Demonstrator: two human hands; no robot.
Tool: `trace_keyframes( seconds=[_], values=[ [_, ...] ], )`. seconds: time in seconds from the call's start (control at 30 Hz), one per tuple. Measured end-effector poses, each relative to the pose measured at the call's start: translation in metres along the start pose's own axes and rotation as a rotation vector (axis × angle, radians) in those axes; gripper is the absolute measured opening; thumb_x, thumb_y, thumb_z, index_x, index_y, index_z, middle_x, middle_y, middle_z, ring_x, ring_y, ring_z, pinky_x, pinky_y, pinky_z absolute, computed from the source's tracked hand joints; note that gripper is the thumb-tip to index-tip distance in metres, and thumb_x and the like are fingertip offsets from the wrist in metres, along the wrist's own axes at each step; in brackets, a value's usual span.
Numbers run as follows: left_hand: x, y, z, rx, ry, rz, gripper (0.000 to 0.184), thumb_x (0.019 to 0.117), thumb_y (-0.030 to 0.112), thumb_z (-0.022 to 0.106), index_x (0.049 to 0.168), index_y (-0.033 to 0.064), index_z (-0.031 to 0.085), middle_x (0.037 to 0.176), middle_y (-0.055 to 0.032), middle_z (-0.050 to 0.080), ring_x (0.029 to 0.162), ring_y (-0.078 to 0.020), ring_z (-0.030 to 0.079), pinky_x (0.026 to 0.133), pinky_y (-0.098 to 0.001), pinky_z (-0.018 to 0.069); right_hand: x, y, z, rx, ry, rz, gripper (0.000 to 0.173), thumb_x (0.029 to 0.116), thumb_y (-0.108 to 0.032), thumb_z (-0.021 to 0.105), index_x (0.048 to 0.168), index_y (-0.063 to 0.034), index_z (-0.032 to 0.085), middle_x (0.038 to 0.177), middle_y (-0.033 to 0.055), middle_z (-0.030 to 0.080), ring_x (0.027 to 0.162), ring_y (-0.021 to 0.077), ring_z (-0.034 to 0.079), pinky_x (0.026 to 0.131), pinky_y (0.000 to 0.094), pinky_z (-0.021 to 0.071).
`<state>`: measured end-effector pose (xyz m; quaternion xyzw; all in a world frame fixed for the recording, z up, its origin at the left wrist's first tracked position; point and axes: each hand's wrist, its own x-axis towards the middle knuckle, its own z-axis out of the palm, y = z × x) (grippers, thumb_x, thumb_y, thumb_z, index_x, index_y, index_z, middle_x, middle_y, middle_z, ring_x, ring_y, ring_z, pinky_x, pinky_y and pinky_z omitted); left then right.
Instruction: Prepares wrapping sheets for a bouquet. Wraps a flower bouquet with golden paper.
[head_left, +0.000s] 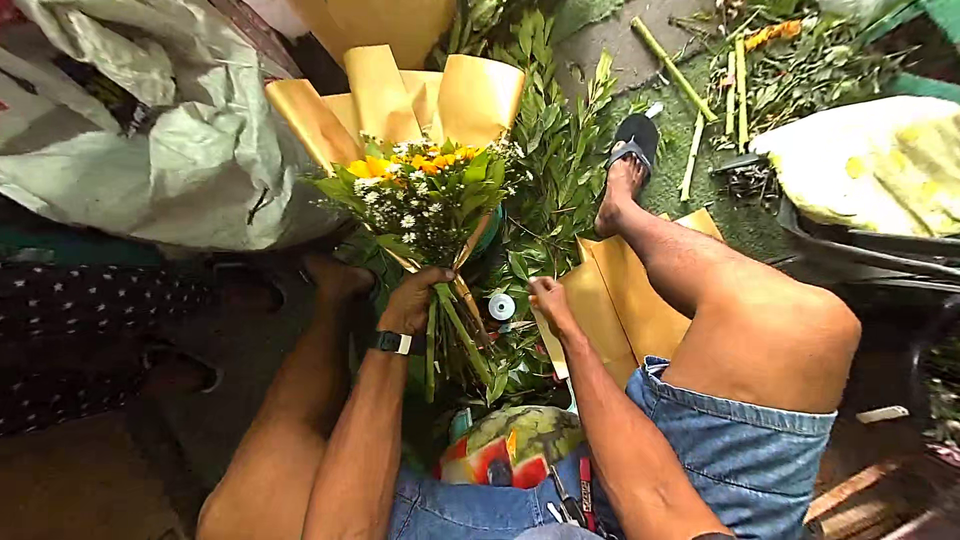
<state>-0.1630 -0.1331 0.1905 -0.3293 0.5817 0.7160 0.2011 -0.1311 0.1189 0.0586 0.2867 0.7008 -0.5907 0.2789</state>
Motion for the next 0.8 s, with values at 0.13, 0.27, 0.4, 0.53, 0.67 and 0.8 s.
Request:
trace_keyframes(
  seconds=[0.13, 0.27, 0.4, 0.53, 0.67, 0.8],
  values=[
    [0.001, -0.005, -0.009, 0.057, 0.053, 0.027, 0.014, 0.0856, 0.001, 0.069, 0.098, 0.0064, 0.068, 0.089, -0.0055, 0.071, 0.080, -0.0138, 0.067, 0.071, -0.0333, 0.0578, 0.016, -0.001, -0.017, 0.067, 0.209, -0.037, 0.038, 0.1069, -0.032, 0.052, 0.127, -0.0014, 0.062, 0.116, 0.0183, 0.070, 0.098, 0.0302, 0.069, 0.085, 0.0515, 0.0562],
    [0.001, -0.009, 0.003, 0.023, 0.041, 0.011, 0.012, 0.0853, 0.003, 0.071, 0.097, 0.0063, 0.069, 0.087, -0.0055, 0.072, 0.075, -0.0141, 0.067, 0.067, -0.0329, 0.0583, 0.018, -0.006, 0.010, -0.064, 0.049, -0.139, 0.033, 0.1062, -0.030, 0.055, 0.124, -0.0036, 0.065, 0.110, 0.0163, 0.071, 0.096, 0.0281, 0.070, 0.087, 0.0506, 0.0570],
    [-0.005, -0.020, 0.016, -0.038, -0.005, 0.006, 0.013, 0.0872, 0.011, 0.074, 0.099, 0.0077, 0.070, 0.086, -0.0044, 0.071, 0.074, -0.0136, 0.066, 0.066, -0.0343, 0.0580, 0.010, -0.005, 0.045, -0.293, -0.206, -0.240, 0.030, 0.1049, -0.027, 0.056, 0.121, -0.0043, 0.068, 0.106, 0.0124, 0.071, 0.094, 0.0202, 0.070, 0.087, 0.0423, 0.0586],
    [-0.003, -0.022, 0.014, -0.135, -0.072, 0.034, 0.047, 0.0783, 0.007, 0.079, 0.123, 0.0053, 0.064, 0.106, -0.0098, 0.071, 0.093, -0.0190, 0.067, 0.081, -0.0416, 0.0574, -0.003, 0.010, 0.061, -0.653, -0.198, -0.273, 0.042, 0.1076, -0.018, 0.045, 0.143, 0.0008, 0.055, 0.142, 0.0236, 0.058, 0.134, 0.0351, 0.054, 0.115, 0.0516, 0.0404],
    [-0.008, -0.017, -0.001, -0.139, -0.177, 0.074, 0.047, 0.0814, 0.006, 0.075, 0.127, 0.0078, 0.062, 0.111, -0.0088, 0.070, 0.096, -0.0176, 0.066, 0.082, -0.0388, 0.0573, 0.000, 0.055, 0.071, -0.929, 0.011, -0.465, 0.046, 0.1053, -0.007, 0.039, 0.147, 0.0129, 0.044, 0.150, 0.0354, 0.044, 0.142, 0.0491, 0.041, 0.123, 0.0530, 0.0271],
    [0.002, -0.017, 0.000, -0.099, -0.159, 0.140, 0.052, 0.0776, 0.001, 0.081, 0.125, -0.0011, 0.060, 0.105, -0.0139, 0.070, 0.094, -0.0199, 0.069, 0.083, -0.0411, 0.0595, -0.157, -0.255, 0.152, -0.829, -0.201, 0.345, 0.043, 0.1044, 0.011, 0.033, 0.146, 0.0188, 0.038, 0.157, 0.0302, 0.038, 0.147, 0.0311, 0.035, 0.116, 0.0268, 0.0286]
  ],
)
